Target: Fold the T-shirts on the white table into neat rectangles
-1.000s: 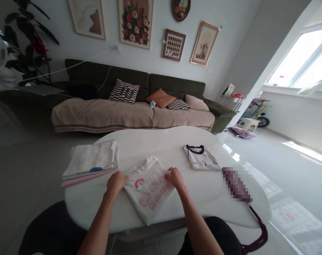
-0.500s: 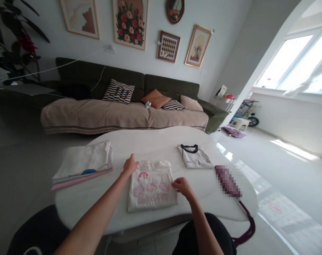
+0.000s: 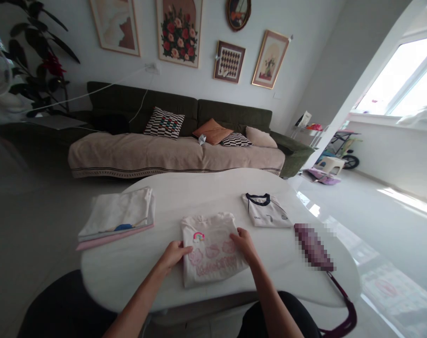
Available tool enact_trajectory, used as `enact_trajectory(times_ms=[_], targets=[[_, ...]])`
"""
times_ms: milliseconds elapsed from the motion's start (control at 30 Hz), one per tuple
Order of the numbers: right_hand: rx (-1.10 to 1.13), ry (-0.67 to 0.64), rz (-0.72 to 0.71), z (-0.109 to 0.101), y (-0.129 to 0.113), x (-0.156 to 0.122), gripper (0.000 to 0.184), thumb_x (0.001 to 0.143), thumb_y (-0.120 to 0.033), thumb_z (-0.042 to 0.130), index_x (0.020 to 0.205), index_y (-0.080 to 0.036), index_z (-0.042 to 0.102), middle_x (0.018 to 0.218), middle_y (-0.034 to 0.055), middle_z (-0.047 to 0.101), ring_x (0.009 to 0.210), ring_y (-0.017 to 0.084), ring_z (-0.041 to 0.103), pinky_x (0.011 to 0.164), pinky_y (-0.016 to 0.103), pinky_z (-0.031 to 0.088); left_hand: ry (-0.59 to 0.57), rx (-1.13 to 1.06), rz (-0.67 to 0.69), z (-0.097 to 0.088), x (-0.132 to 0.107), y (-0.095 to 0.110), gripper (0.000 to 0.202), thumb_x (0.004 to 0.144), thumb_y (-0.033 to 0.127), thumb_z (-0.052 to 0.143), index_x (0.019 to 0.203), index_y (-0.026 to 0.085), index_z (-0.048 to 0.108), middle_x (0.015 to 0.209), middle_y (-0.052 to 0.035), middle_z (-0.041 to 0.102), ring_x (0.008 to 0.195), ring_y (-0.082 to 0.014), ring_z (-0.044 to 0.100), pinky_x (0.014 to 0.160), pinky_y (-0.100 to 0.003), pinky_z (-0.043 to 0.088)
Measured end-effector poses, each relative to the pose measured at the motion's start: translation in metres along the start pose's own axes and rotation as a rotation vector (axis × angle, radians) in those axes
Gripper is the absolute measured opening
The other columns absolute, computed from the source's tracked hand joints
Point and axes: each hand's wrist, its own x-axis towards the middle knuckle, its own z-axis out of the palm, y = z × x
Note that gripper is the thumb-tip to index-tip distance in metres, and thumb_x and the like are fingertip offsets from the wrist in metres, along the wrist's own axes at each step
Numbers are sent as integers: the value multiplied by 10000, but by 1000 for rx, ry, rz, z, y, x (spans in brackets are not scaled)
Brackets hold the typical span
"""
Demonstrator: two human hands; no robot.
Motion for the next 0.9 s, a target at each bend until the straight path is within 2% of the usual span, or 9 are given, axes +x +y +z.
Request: enact_trajectory(times_ms=[100, 200, 300, 467, 533, 633, 700, 767, 900], targets=[[-1, -6, 5, -18, 3, 1, 180, 661, -311, 484, 669, -148, 560, 615, 5, 575, 602, 126, 531, 481, 183, 330, -67, -200, -6, 13, -3, 2, 241, 683, 286, 597, 814, 90, 646, 805, -82, 700, 831, -226, 635, 706, -285, 473], [-12, -35, 33, -31, 10, -6, 163, 637, -303, 532, 591, -146, 538, 537, -12, 537, 564, 121, 515, 475, 185, 319, -75, -208, 31, 24, -9, 2, 308, 614, 319, 656, 839, 109, 646, 899, -88, 695, 872, -246, 623, 740, -306, 473], [-5, -57, 60, -33, 19, -18, 149, 630, -289, 561, 599, -143, 549, 532, -16, 543, 558, 120, 525, 481, 186, 338, -77, -281, 59, 33, -18, 2, 402, 595, 340, 675, 940, 143, 616, 997, -88, 673, 924, -248, 610, 786, -317, 472], [68, -106, 82, -41, 23, -30, 206, 671, -269, 540, 812, -138, 614, 661, 16, 628, 609, 139, 584, 521, 205, 411, -218, -653, -155, 40, -45, 16, 667, 620, 353, 680, 1228, 248, 428, 1106, -65, 629, 972, -231, 604, 818, -331, 478], [107, -124, 87, -58, 22, -32, 286, 690, -271, 527, 930, -141, 612, 732, 28, 654, 637, 150, 606, 541, 220, 441, -311, -758, -215, 42, -58, 30, 731, 619, 353, 684, 1274, 308, 363, 1117, -40, 621, 964, -236, 608, 790, -342, 491], [194, -163, 90, -97, 16, -35, 356, 689, -300, 557, 1012, -160, 607, 796, 31, 671, 680, 173, 626, 570, 246, 474, -426, -841, -189, 50, -69, 55, 693, 630, 363, 670, 1259, 330, 383, 1112, -19, 616, 967, -236, 605, 782, -337, 495], [242, -207, 85, -124, 10, -34, 330, 675, -310, 585, 964, -161, 639, 766, 31, 676, 663, 180, 626, 567, 256, 483, -466, -835, -144, 60, -65, 75, 634, 637, 362, 653, 1227, 303, 428, 1086, -25, 622, 960, -233, 605, 784, -323, 493], [253, -204, 80, -148, 4, -26, 289, 670, -303, 595, 907, -154, 664, 726, 34, 675, 624, 171, 619, 555, 255, 487, -481, -826, -95, 74, -49, 99, 597, 640, 331, 636, 1202, 266, 448, 1051, -41, 627, 931, -225, 611, 764, -305, 492], [147, -63, 5, -195, 1, 16, 342, 722, -313, 552, 1003, -141, 642, 757, 55, 679, 607, 161, 622, 555, 255, 497, -543, -853, 63, 105, 12, 155, 612, 643, 219, 607, 1220, 239, 405, 1033, -52, 603, 855, -177, 612, 724, -264, 483]])
